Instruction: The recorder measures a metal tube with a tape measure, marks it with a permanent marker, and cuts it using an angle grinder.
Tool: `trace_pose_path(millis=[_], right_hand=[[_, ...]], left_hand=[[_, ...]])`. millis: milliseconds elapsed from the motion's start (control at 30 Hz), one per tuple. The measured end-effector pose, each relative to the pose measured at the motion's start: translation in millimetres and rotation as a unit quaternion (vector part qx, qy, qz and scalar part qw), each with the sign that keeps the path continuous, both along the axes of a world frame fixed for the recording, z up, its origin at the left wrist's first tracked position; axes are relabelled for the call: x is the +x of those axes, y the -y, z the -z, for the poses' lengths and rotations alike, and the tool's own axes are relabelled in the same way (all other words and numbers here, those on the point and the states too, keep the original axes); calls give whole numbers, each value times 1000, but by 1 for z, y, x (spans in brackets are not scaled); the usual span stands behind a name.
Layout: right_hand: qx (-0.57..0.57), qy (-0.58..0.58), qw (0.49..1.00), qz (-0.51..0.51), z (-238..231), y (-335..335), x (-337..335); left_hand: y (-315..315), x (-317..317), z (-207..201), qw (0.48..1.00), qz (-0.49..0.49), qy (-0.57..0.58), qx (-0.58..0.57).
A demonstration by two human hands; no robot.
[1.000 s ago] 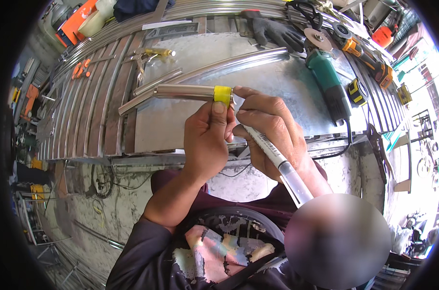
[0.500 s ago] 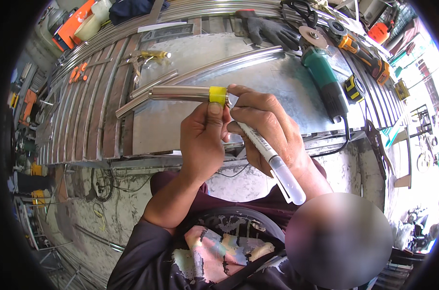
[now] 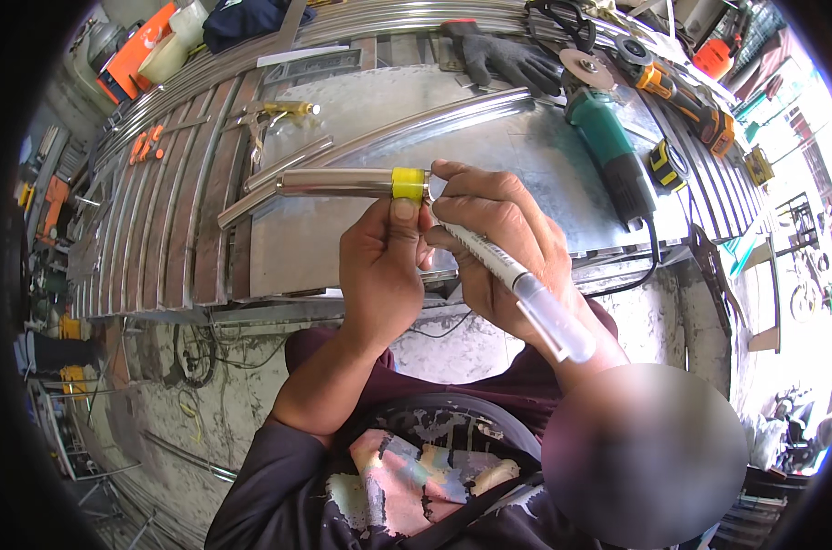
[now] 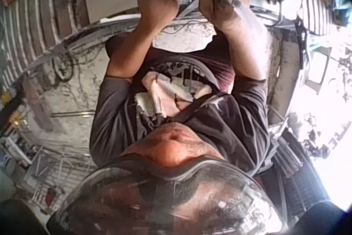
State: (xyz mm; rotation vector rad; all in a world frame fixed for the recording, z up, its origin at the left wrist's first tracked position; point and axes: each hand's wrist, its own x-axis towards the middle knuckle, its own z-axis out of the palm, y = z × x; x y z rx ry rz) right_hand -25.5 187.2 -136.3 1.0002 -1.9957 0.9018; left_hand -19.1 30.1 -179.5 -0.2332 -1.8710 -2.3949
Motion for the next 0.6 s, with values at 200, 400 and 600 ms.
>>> trace_pose_path(millis=[200,400,600], right_hand=[[-64,30,997,14,-2,4,3],[-36,59,998,-9,-5,-2,0],[-23,54,998,-7,-7,-5,-1]], left_hand=[[-1,-1,4,999,-8,-34,-14],[-2,0,8,999,-15,-42,1],[-2,1,7,998,-19,-57,-29]])
